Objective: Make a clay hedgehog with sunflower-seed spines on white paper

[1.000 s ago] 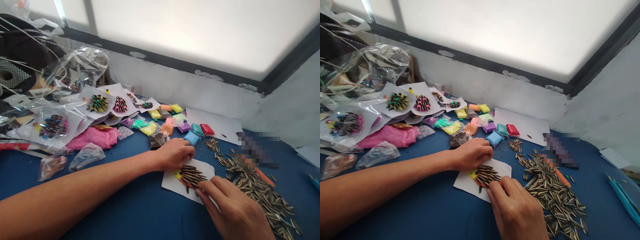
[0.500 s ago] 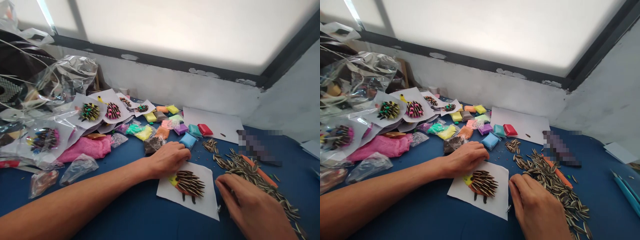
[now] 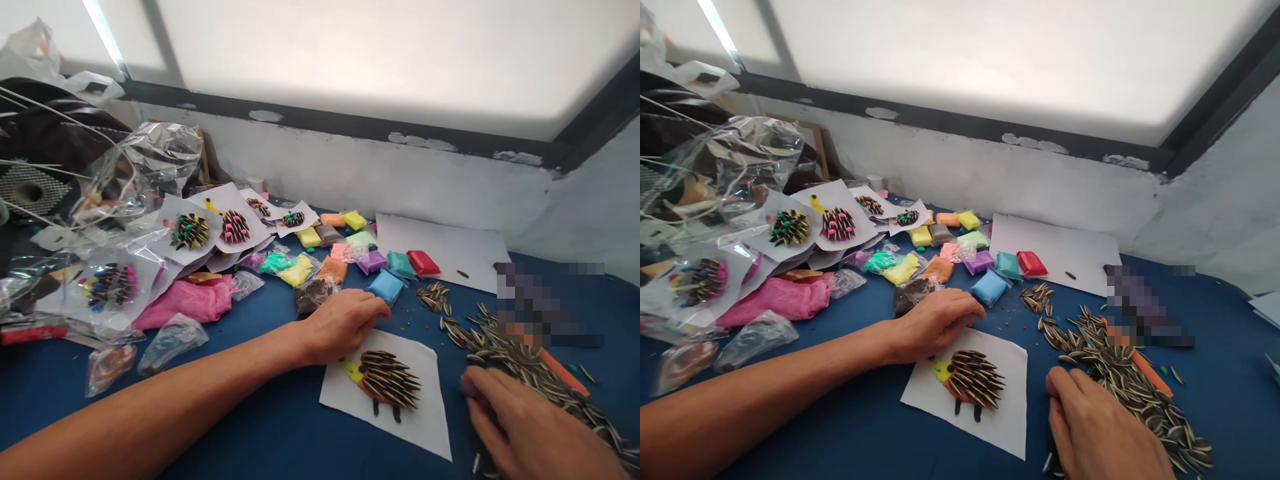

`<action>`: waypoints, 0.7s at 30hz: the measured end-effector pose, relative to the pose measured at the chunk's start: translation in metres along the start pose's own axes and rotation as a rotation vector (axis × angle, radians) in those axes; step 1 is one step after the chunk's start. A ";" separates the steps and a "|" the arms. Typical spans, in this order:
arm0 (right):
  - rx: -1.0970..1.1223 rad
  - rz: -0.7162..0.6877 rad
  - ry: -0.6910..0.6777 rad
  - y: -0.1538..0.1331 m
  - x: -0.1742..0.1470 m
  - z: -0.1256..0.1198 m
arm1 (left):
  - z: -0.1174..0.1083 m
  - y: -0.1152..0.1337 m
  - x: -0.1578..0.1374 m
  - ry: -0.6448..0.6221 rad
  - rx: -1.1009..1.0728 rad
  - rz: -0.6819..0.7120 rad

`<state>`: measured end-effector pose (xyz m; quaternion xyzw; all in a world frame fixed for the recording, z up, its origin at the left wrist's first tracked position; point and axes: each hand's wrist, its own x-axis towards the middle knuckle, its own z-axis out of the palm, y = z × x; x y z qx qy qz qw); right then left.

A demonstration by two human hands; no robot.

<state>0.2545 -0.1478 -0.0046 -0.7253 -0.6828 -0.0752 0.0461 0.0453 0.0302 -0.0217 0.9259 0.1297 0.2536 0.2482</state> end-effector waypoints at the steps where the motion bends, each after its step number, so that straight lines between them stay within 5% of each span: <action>1: 0.004 0.000 -0.005 0.003 -0.001 0.001 | -0.001 0.000 0.000 0.016 -0.006 0.002; 9: -0.009 0.008 -0.081 0.011 -0.004 0.003 | -0.008 0.007 0.001 0.140 -0.054 0.021; 16: -0.091 0.126 -0.345 0.004 0.003 -0.009 | -0.017 0.015 0.007 0.145 -0.088 -0.039; 21: -0.055 0.097 -0.163 -0.003 0.007 -0.007 | -0.031 0.025 0.014 0.161 -0.079 -0.064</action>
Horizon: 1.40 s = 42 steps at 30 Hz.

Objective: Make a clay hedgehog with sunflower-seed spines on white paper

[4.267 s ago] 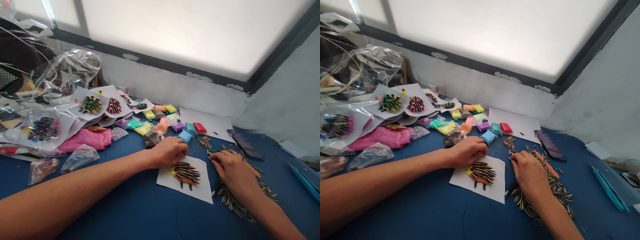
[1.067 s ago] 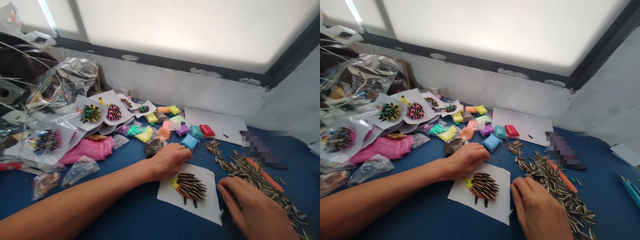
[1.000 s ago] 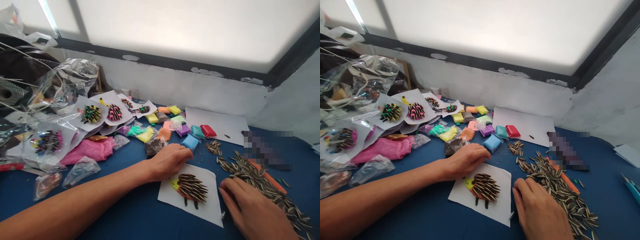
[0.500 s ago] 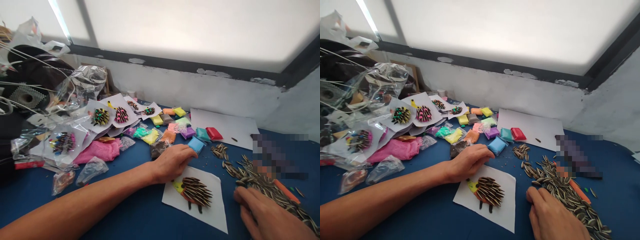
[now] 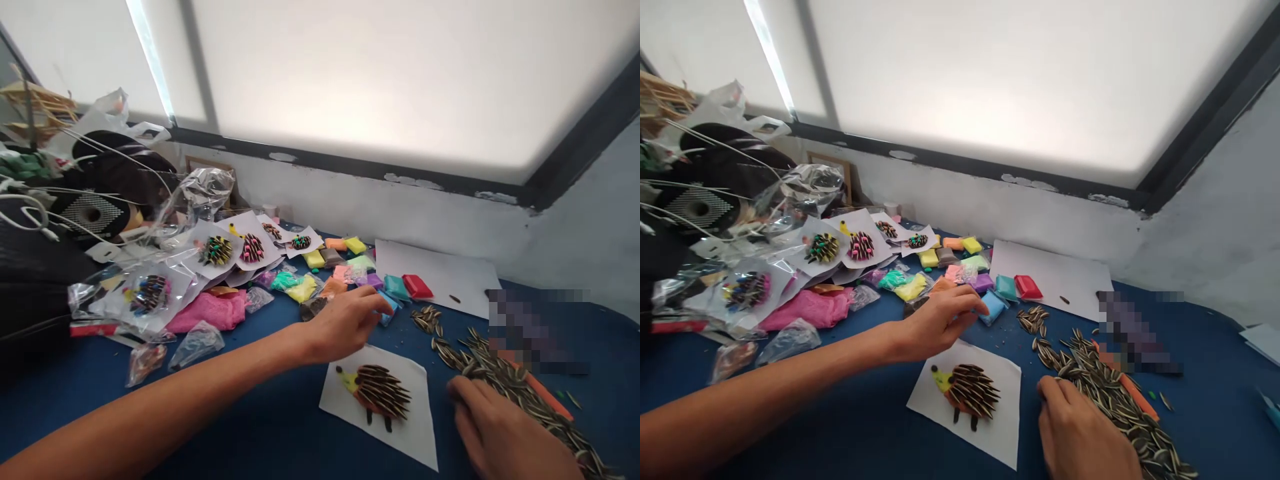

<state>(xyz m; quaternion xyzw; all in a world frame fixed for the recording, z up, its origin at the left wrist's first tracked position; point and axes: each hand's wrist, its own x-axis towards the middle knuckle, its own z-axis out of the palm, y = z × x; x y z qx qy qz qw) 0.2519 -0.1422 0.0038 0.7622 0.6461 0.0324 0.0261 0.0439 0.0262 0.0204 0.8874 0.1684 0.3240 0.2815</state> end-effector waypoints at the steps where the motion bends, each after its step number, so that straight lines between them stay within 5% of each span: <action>1: 0.015 -0.022 0.039 -0.001 0.000 0.001 | -0.002 0.002 0.001 0.028 -0.028 -0.032; 5: 0.030 -0.019 0.132 -0.010 0.001 0.002 | -0.009 0.009 -0.002 0.096 -0.198 -0.221; 13: 0.053 0.005 0.080 -0.025 0.000 -0.012 | -0.006 0.008 -0.027 0.107 -0.308 -0.327; 20: 0.071 -0.034 0.041 -0.019 0.002 -0.013 | 0.004 0.024 -0.049 -0.008 -0.010 -0.163; 23: 0.088 -0.037 0.043 -0.017 0.004 -0.011 | -0.009 0.018 -0.051 0.085 0.144 -0.110; 26: 0.089 -0.023 0.029 -0.017 0.004 -0.008 | -0.027 0.004 -0.052 0.189 0.334 -0.186; 31: 0.067 -0.015 0.052 -0.018 0.003 -0.005 | -0.034 -0.009 -0.058 -0.042 0.532 -0.363; 38: 0.041 -0.007 0.063 -0.023 0.000 -0.010 | -0.030 -0.011 -0.059 -0.123 0.578 -0.415; 42: 0.034 -0.026 0.052 -0.021 0.001 -0.011 | -0.030 -0.019 -0.061 -0.066 0.528 -0.379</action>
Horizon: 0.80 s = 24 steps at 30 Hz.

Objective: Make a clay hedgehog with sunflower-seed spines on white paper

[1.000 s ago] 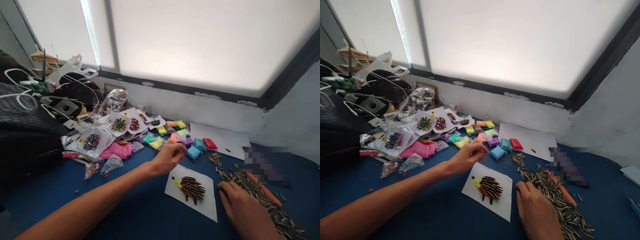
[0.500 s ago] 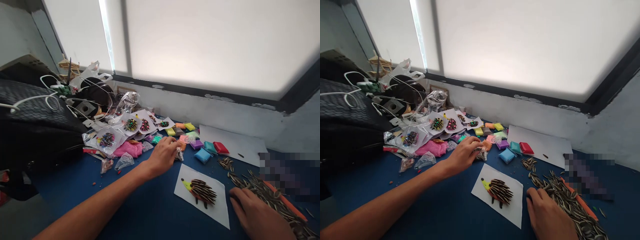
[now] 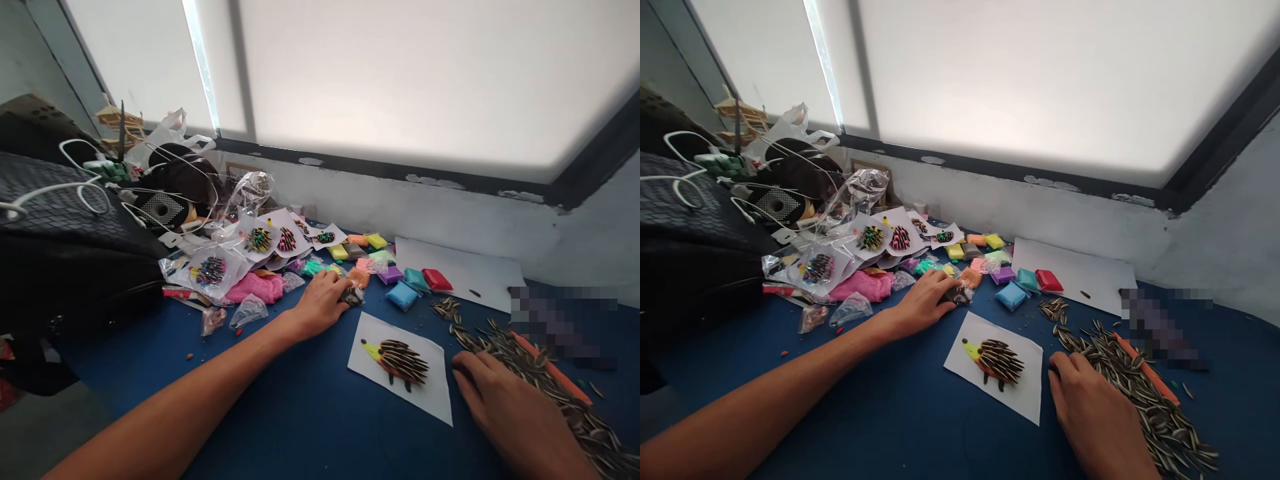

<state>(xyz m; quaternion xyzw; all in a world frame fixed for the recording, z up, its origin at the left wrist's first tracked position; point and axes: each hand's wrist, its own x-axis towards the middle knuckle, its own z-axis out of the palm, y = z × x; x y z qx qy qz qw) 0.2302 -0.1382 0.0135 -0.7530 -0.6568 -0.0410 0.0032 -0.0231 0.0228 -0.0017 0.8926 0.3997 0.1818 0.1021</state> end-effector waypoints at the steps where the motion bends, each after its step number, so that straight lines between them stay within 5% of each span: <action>1: 0.002 -0.012 -0.002 0.001 0.000 0.000 | 0.002 -0.001 0.000 0.020 -0.026 0.014; 17: 0.072 0.022 -0.085 0.005 0.005 0.003 | 0.011 0.009 0.016 0.237 -0.451 0.026; 24: 0.049 0.028 -0.108 0.004 0.004 0.002 | 0.030 0.023 0.048 0.099 -0.211 0.192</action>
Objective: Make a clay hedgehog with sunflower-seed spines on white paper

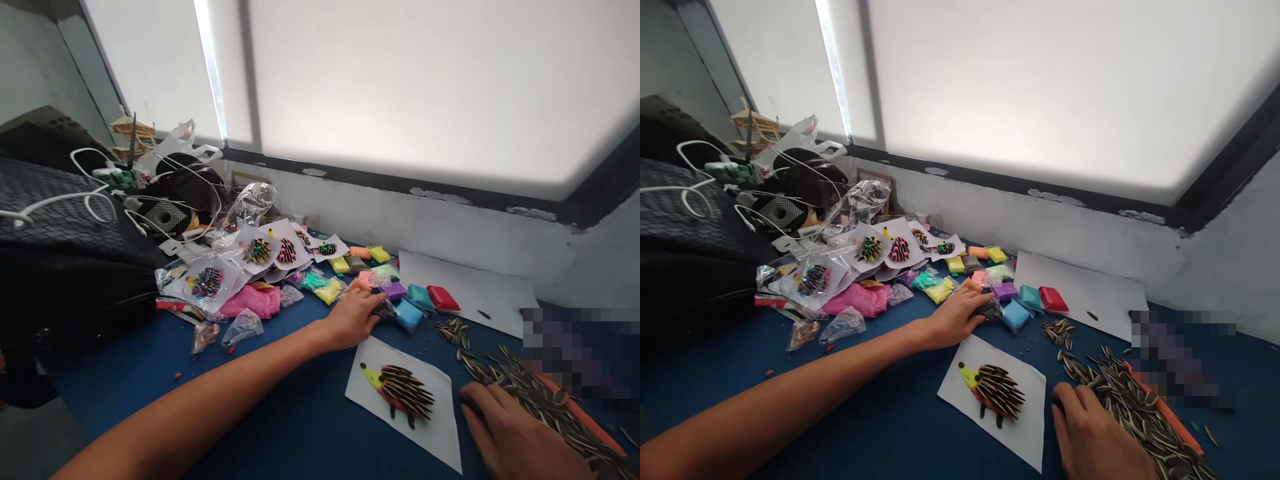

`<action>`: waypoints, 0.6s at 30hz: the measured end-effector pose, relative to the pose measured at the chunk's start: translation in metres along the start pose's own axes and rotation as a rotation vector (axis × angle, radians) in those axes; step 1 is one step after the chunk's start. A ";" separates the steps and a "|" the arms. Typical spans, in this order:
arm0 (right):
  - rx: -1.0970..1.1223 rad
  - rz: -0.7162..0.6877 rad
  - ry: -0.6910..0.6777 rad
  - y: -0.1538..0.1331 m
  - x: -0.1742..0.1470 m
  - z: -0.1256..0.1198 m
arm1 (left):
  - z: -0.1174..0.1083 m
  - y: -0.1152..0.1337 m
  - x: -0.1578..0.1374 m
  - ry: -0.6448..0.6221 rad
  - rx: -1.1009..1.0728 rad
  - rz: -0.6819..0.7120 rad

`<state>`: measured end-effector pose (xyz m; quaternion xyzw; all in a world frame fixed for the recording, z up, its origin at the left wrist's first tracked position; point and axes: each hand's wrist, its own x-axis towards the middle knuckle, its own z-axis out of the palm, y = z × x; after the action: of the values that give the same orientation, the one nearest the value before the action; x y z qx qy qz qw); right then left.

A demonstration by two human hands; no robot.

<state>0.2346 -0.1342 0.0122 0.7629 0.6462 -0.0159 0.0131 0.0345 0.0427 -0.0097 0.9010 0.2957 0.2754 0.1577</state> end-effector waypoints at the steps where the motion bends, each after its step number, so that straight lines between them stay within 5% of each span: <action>1: -0.007 0.000 0.001 0.000 -0.001 0.000 | 0.002 -0.003 0.003 -0.015 0.045 0.005; 9: -0.028 0.009 0.034 -0.001 -0.001 0.001 | -0.003 -0.020 0.003 0.007 0.163 -0.095; 18: 0.018 -0.033 0.080 0.006 0.002 0.006 | -0.007 -0.007 0.001 0.149 0.010 0.046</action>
<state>0.2408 -0.1338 0.0064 0.7521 0.6587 0.0084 -0.0198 0.0278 0.0492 -0.0067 0.8853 0.2871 0.3440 0.1243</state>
